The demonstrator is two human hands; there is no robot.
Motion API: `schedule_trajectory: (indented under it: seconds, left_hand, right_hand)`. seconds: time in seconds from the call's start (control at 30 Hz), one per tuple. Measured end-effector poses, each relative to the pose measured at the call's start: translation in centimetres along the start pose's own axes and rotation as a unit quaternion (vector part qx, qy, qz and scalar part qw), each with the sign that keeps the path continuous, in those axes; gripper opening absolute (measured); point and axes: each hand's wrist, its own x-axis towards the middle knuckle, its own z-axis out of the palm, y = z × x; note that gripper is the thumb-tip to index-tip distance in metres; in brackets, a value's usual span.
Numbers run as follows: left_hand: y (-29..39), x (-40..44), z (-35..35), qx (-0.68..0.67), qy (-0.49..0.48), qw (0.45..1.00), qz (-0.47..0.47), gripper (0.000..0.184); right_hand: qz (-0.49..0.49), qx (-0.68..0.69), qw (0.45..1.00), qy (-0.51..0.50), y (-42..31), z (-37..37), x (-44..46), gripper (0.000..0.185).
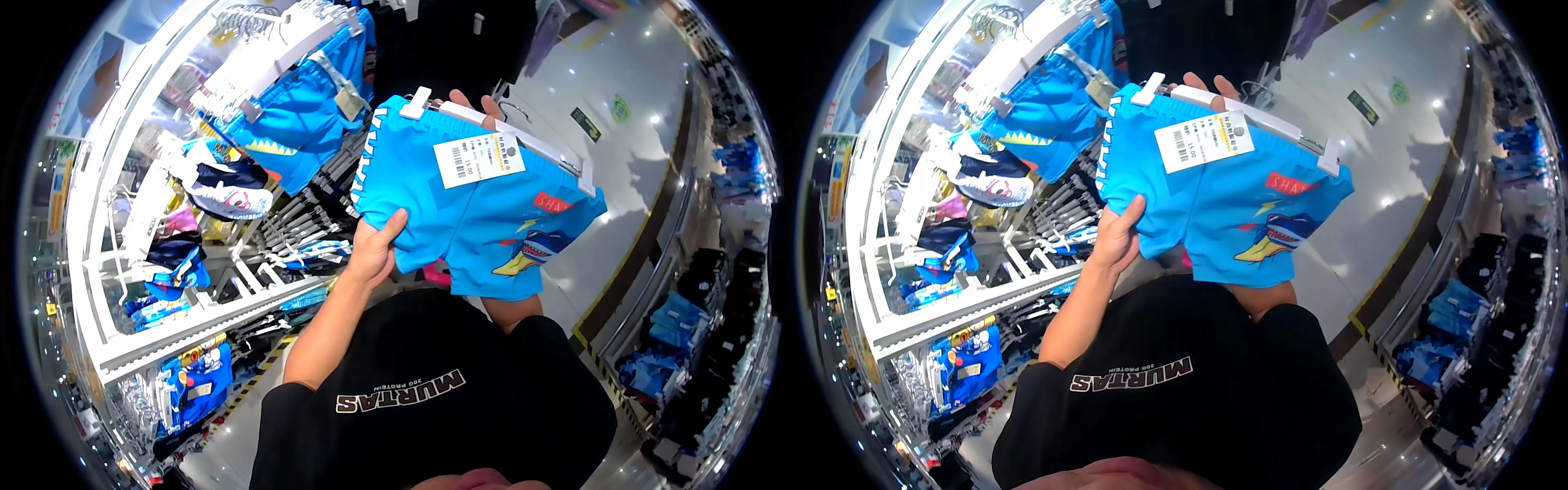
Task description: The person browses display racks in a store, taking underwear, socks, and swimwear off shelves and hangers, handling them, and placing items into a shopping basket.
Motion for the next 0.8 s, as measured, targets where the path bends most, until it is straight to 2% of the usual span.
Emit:
schedule_trajectory:
  seconds: [0.23, 0.33, 0.43, 0.47, 0.57, 0.6, 0.63, 0.7, 0.77, 0.8]
  left_hand:
    - [-1.6, 1.3, 0.8, -0.023, 0.000, 1.000, 0.002, 0.056]
    - [-1.6, 1.4, 1.3, -0.024, 0.028, 0.999, 0.006, 0.054]
    - [-1.9, 1.2, 0.7, 0.008, 0.064, 0.997, -0.037, 0.052]
    - [-2.4, 1.1, -0.7, 0.037, 0.048, 0.996, -0.066, 0.056]
    - [-4.0, 0.8, -3.4, 0.189, 0.110, 0.973, -0.073, 0.051]
    - [-4.3, 0.6, -3.6, 0.246, 0.096, 0.964, 0.016, 0.056]
    - [-5.0, 0.3, -3.0, 0.253, 0.129, 0.954, 0.091, 0.070]
    - [-4.0, -0.7, -2.0, 0.389, 0.109, 0.903, 0.143, 0.089]
    - [-2.6, -1.5, 0.1, 0.409, 0.028, 0.895, 0.177, 0.090]
    - [-3.0, -1.4, -0.3, 0.363, -0.025, 0.914, 0.178, 0.090]
  right_hand:
    - [0.000, -0.035, 0.999, 0.003, -0.3, -1.0, -0.4, 0.035]
    - [-0.006, -0.051, 0.999, 0.002, -0.6, -1.2, -0.2, 0.033]
    - [-0.024, -0.074, 0.997, -0.011, -1.2, -1.6, 0.0, 0.032]
    - [-0.024, -0.082, 0.996, -0.010, -1.3, -1.5, -0.4, 0.031]
    - [-0.061, -0.129, 0.989, -0.028, -2.9, -1.5, -0.5, 0.030]
    - [-0.094, -0.166, 0.981, -0.047, -3.9, -1.4, -0.2, 0.029]
    - [-0.132, -0.208, 0.967, -0.065, -5.2, -1.3, -0.2, 0.029]
    - [-0.204, -0.290, 0.930, -0.096, -7.2, -0.9, 0.2, 0.028]
    - [-0.269, -0.377, 0.875, -0.140, -9.6, -0.4, 1.5, 0.027]
    - [-0.278, -0.386, 0.864, -0.163, -10.5, -0.2, 2.0, 0.026]
